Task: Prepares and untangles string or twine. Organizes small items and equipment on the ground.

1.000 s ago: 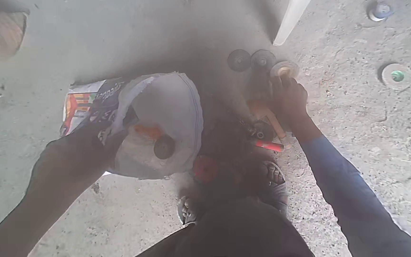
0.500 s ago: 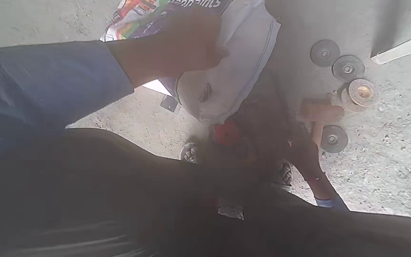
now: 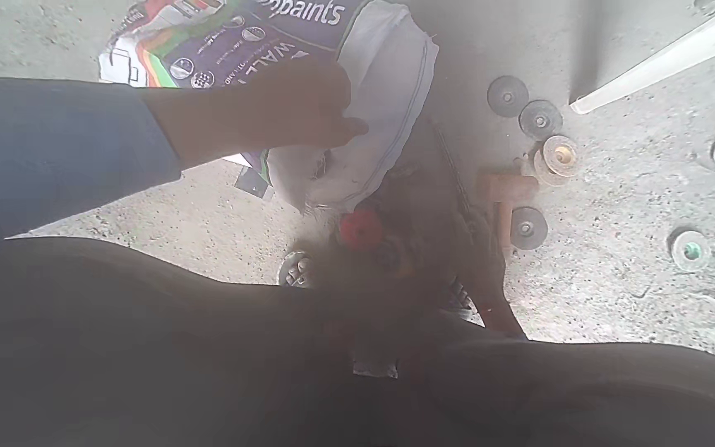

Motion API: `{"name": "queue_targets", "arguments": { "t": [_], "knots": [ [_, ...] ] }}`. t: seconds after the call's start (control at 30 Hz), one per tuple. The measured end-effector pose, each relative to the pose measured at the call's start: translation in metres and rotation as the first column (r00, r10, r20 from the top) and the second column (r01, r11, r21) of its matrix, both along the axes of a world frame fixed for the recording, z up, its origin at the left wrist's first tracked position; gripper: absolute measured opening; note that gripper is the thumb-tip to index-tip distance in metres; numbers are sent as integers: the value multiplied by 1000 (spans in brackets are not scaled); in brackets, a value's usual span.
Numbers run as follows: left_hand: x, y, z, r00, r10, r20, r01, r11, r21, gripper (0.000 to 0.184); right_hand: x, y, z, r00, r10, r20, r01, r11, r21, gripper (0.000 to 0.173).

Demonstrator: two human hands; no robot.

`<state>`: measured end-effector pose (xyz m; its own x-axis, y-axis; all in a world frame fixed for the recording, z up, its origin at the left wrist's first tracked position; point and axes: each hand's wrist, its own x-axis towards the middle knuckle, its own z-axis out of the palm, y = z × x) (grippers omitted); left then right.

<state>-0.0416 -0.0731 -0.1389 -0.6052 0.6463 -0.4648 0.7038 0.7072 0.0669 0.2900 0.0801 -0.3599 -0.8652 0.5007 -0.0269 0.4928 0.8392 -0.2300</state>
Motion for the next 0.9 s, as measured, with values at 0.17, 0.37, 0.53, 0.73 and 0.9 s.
{"name": "queue_targets", "arguments": {
  "t": [0.17, 0.37, 0.53, 0.73, 0.9],
  "knots": [
    [-1, -2, -4, 996, 5, 91, -1, 999, -38, 49, 15, 0, -11, 999, -52, 13, 52, 999, -2, 33],
    [-6, 3, -1, 985, 45, 165, -42, 999, -26, 46, 13, 23, 30, 988, -31, 149, 115, 793, -598, 38],
    [-3, 11, 3, 985, 42, 168, -45, 999, 15, 44, 17, 85, 139, 651, -560, -512, 81, 722, -687, 36],
    [-1, 17, 9, 978, 36, 207, -37, 999, 2, 46, 15, 112, 97, 821, -506, -265, 468, 862, -197, 43],
    [1, 2, 3, 972, 43, 229, -59, 996, 62, 47, 69, 132, 52, 735, -678, -6, 623, 678, -391, 40]
  ]
}}
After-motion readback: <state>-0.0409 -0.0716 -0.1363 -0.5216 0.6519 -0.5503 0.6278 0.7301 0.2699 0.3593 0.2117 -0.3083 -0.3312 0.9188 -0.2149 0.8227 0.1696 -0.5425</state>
